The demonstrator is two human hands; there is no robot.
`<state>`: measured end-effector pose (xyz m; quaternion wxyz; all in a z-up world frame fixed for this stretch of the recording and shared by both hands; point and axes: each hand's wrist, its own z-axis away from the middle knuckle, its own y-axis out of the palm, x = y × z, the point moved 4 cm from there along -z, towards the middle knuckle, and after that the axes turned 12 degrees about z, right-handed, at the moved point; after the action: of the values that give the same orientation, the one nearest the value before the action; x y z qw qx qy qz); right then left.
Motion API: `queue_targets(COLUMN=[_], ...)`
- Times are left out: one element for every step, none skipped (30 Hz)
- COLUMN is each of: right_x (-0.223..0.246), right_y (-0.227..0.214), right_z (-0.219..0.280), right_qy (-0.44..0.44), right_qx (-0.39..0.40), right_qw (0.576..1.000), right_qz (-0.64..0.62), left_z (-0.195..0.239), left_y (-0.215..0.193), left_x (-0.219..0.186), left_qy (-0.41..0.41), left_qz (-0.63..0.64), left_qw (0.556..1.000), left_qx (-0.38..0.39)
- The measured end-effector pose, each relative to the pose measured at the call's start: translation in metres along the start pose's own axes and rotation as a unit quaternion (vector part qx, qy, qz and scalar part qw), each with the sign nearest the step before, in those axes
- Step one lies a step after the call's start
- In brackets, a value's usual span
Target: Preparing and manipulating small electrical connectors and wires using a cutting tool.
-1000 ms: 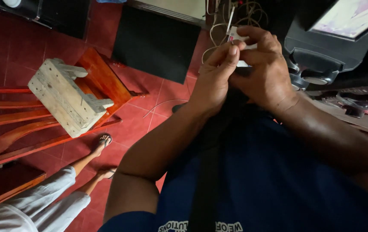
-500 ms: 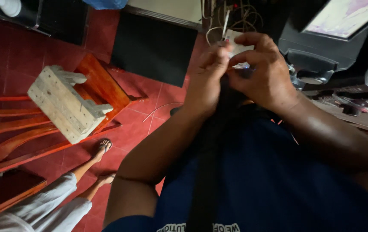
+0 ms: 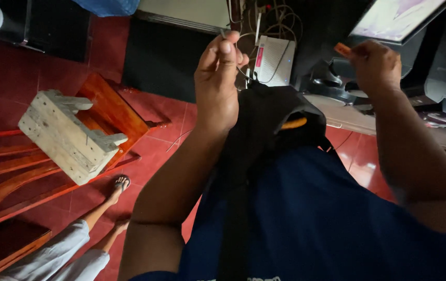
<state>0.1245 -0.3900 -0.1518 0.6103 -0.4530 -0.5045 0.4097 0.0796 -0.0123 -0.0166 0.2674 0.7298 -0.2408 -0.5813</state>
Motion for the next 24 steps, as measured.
queue_targets(right_x=[0.000,-0.002,-0.004,-0.006,-0.004,-0.003,-0.002,0.001,0.004,0.013,0.018,0.023,0.034,0.046,0.058,0.085,0.119,0.152,0.165,0.182,0.199,0.204,0.209,0.213], right_y=[0.003,0.003,0.003,0.006,0.004,0.003,0.005,0.004,0.004,-0.003,-0.008,-0.014,-0.025,-0.033,-0.042,-0.067,-0.094,-0.122,-0.123,-0.121,-0.119,-0.114,-0.105,-0.096], right_z=[-0.002,-0.001,-0.001,-0.001,0.001,0.003,0.005,0.008,0.011,0.021,0.030,0.037,0.050,0.064,0.079,0.084,0.093,0.103,0.098,0.095,0.092,0.087,0.081,0.076], right_qy=[-0.001,-0.008,-0.016,-0.014,-0.062,-0.108,-0.107,-0.117,-0.127,-0.127,-0.094,-0.060,-0.063,-0.108,-0.150,-0.149,-0.246,-0.342,-0.341,-0.366,-0.390,-0.392,-0.371,-0.349], right_qx=[0.001,-0.042,-0.085,-0.085,-0.141,-0.196,-0.196,-0.233,-0.270,-0.269,-0.233,-0.197,-0.196,-0.138,-0.074,-0.073,-0.054,-0.036,-0.037,0.000,0.037,0.037,0.064,0.092], right_qw=[1.000,0.999,0.995,0.996,0.988,0.974,0.974,0.963,0.950,0.950,0.968,0.977,0.977,0.962,0.917,0.917,0.895,0.864,0.864,0.872,0.877,0.877,0.893,0.907], right_qz=[-0.001,-0.020,-0.039,-0.039,-0.006,0.028,0.028,0.062,0.096,0.094,0.024,-0.046,-0.048,-0.208,-0.362,-0.362,-0.368,-0.369,-0.369,-0.323,-0.277,-0.276,-0.245,-0.216], left_z=[-0.003,-0.005,-0.007,-0.009,-0.012,-0.014,-0.014,-0.013,-0.012,-0.009,-0.006,-0.004,-0.001,0.004,0.009,0.010,0.012,0.014,0.014,0.013,0.012,0.011,0.009,0.009], left_y=[0.000,0.000,0.000,-0.003,-0.003,-0.004,0.003,0.010,0.017,0.020,0.024,0.028,0.025,0.024,0.023,0.027,0.035,0.044,0.043,0.041,0.038,0.035,0.030,0.024], left_x=[0.000,0.002,0.004,0.004,0.003,0.003,-0.003,-0.010,-0.017,-0.019,-0.022,-0.025,-0.023,-0.018,-0.013,-0.014,-0.016,-0.018,-0.012,-0.004,0.003,0.005,0.007,0.009], left_qy=[0.000,-0.012,-0.024,-0.025,-0.009,0.007,0.006,0.019,0.033,0.033,0.045,0.059,0.061,0.047,0.032,0.031,0.061,0.089,0.089,0.072,0.054,0.056,0.046,0.035], left_qz=[-0.001,-0.025,-0.050,-0.050,-0.008,0.034,0.034,-0.020,-0.072,-0.074,-0.077,-0.078,-0.080,-0.118,-0.154,-0.154,-0.210,-0.263,-0.262,-0.291,-0.319,-0.319,-0.269,-0.218], left_qw=[1.000,1.000,0.998,0.998,1.000,0.999,0.999,0.999,0.995,0.995,0.994,0.992,0.992,0.986,0.978,0.978,0.960,0.936,0.936,0.929,0.921,0.921,0.941,0.958], left_qx=[-0.001,-0.012,-0.024,-0.023,0.001,0.026,0.026,0.043,0.059,0.058,0.070,0.081,0.079,0.107,0.134,0.134,0.175,0.216,0.217,0.217,0.218,0.217,0.201,0.183])
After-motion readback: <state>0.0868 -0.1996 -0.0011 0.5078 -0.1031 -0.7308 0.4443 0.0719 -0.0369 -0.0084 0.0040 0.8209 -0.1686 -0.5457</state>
